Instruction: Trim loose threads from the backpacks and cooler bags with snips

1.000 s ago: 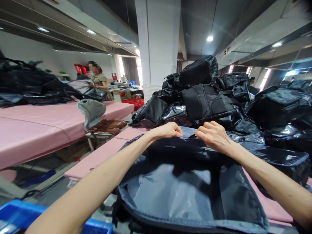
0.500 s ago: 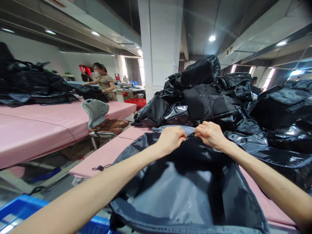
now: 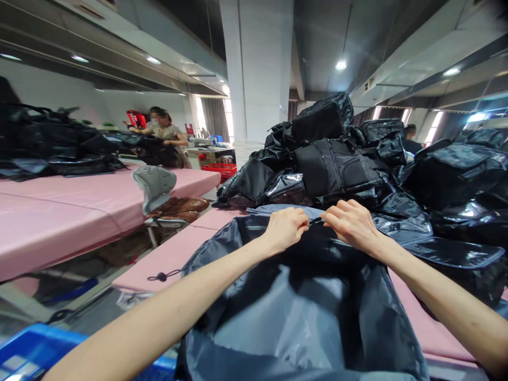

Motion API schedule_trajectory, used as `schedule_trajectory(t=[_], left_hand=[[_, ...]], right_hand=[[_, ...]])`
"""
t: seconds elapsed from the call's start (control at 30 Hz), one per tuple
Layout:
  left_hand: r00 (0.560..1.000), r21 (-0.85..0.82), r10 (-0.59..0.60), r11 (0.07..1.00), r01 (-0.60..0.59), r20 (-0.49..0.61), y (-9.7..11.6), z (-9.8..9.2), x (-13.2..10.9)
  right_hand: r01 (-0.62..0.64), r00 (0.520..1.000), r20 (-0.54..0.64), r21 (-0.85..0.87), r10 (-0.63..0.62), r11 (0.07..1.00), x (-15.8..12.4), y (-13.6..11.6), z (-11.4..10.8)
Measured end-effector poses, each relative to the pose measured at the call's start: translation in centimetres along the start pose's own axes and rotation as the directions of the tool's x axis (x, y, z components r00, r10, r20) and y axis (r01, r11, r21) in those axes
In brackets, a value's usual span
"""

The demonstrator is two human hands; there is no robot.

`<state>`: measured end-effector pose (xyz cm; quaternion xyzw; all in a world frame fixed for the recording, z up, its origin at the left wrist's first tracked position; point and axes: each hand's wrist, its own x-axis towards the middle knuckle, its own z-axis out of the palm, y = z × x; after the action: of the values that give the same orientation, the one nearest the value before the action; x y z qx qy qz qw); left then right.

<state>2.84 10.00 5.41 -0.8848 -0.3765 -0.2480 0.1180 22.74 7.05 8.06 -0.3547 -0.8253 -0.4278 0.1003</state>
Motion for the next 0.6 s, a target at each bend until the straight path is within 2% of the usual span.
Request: schedule_trajectory(t=[0.1, 0.17, 0.27, 0.33, 0.4, 0.47, 0.6], left_hand=[[1.000, -0.065, -0.012, 0.998, 0.011, -0.013, -0.2, 0.0, -0.1], [1.000, -0.079, -0.018, 0.997, 0.017, -0.011, -0.4, -0.2, -0.1], [0.998, -0.151, 0.020, 0.988, -0.010, 0.065, -0.7, -0.6, 0.0], [0.987, -0.252, 0.100, 0.965, -0.065, 0.125, -0.9, -0.9, 0.2], [0.981, -0.324, 0.154, 0.940, -0.107, 0.121, -1.2, -0.9, 0.4], [0.991, -0.306, 0.115, 0.948, -0.090, 0.064, -1.4, -0.6, 0.5], [1.000, -0.168, -0.012, 0.986, 0.010, -0.011, -1.1, 0.2, 0.4]], right_hand=[[0.042, 0.999, -0.019, -0.013, -0.042, 0.999, 0.1, -0.3, -0.1], [0.023, 1.000, -0.020, 0.005, -0.023, 1.000, 0.0, -0.3, 0.0], [-0.126, 0.992, 0.010, 0.122, 0.125, 0.985, -0.4, -0.1, 0.3], [-0.293, 0.956, 0.055, 0.286, 0.289, 0.912, -0.9, 0.4, 0.6], [-0.401, 0.914, 0.140, 0.449, 0.380, 0.799, -1.5, 0.9, 0.7], [-0.432, 0.901, 0.215, 0.538, 0.378, 0.724, -2.1, 1.4, 0.6], [-0.482, 0.874, 0.274, 0.581, 0.400, 0.655, -2.8, 1.9, 0.7]])
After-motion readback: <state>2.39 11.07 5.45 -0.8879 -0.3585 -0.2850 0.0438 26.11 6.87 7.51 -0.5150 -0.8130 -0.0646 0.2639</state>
